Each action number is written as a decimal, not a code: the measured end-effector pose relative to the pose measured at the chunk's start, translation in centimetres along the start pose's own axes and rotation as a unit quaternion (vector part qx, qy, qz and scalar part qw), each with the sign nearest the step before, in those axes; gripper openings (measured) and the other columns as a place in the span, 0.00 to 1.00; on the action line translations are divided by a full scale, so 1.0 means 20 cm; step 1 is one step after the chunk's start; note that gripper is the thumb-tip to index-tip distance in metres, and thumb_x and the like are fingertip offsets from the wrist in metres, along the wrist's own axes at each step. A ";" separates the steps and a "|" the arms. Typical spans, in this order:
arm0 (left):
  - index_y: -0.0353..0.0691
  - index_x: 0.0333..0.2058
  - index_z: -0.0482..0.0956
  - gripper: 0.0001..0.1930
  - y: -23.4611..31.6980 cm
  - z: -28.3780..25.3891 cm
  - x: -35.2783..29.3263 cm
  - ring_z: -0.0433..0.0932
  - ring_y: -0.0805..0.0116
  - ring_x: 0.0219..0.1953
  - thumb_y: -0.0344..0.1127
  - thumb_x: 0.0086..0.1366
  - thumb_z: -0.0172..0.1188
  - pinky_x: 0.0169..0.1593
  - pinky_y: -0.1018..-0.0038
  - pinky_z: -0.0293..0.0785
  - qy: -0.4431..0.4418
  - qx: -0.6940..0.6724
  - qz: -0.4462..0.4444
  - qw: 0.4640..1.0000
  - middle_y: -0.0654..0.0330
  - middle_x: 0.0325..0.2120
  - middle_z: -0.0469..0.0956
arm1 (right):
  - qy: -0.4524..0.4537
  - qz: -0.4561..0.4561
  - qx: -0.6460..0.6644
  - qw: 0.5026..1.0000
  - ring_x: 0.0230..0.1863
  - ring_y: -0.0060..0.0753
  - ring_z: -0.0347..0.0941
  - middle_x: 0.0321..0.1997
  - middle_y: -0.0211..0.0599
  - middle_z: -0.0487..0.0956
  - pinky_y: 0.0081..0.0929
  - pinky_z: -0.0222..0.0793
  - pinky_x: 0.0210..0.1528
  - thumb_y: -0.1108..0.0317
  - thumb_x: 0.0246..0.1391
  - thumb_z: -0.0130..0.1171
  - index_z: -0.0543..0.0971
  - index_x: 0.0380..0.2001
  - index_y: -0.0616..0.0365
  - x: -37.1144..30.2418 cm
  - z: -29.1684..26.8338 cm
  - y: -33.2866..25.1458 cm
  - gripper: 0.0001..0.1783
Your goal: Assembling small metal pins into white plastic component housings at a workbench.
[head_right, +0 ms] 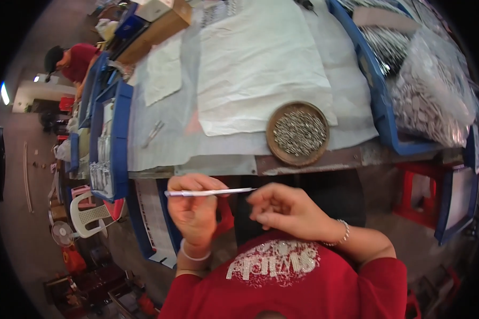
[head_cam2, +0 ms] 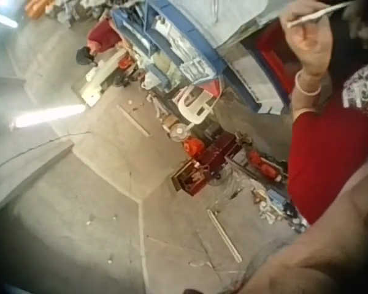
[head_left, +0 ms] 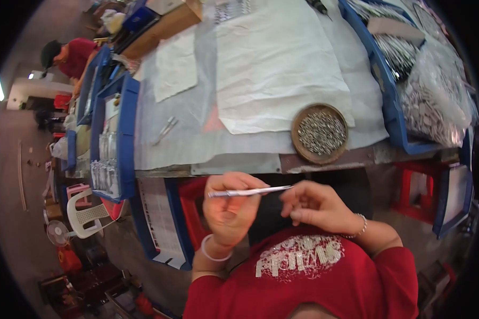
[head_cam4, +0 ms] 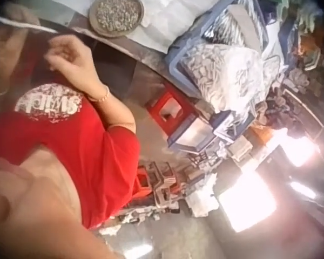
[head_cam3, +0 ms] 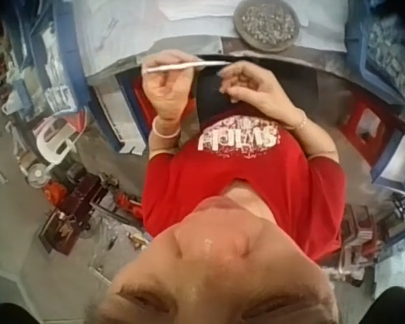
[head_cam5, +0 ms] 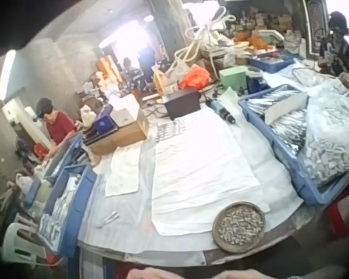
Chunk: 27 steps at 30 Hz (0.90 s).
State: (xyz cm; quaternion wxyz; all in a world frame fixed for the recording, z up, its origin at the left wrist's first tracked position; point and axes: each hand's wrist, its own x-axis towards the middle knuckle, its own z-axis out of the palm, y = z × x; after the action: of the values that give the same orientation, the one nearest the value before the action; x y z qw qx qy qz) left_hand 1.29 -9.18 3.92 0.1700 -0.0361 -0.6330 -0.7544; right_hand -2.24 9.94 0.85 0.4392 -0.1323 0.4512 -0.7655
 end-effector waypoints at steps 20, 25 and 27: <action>0.30 0.36 0.74 0.10 -0.10 0.17 -0.22 0.78 0.74 0.29 0.22 0.53 0.62 0.35 0.81 0.73 -0.113 0.174 -0.175 0.962 0.57 0.28 0.79 | 0.119 0.020 0.011 0.993 0.23 0.12 0.69 0.27 0.31 0.77 0.09 0.62 0.20 0.69 0.51 0.60 0.76 0.31 0.63 -0.07 -0.10 -0.02 0.08; 0.28 0.39 0.71 0.10 -0.10 0.16 -0.21 0.78 0.77 0.30 0.22 0.58 0.57 0.35 0.84 0.72 -0.131 0.037 -0.350 0.927 0.57 0.29 0.79 | 0.140 0.025 0.003 0.990 0.28 0.12 0.71 0.30 0.31 0.77 0.09 0.66 0.26 0.71 0.51 0.59 0.75 0.31 0.64 -0.09 -0.10 0.00 0.07; 0.29 0.40 0.71 0.09 -0.10 0.17 -0.22 0.77 0.78 0.33 0.24 0.60 0.56 0.35 0.86 0.72 -0.101 -0.084 -0.418 0.899 0.58 0.30 0.79 | 0.144 0.013 0.012 0.989 0.30 0.13 0.71 0.31 0.32 0.77 0.09 0.67 0.29 0.73 0.51 0.59 0.74 0.31 0.64 -0.10 -0.10 0.02 0.07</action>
State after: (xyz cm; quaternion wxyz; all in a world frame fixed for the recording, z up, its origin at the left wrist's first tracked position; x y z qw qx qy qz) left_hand 4.29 -4.73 1.41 -0.2296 0.1414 -0.5377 -0.7989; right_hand -2.08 12.59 -0.16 0.3808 -0.0092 0.5021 -0.7764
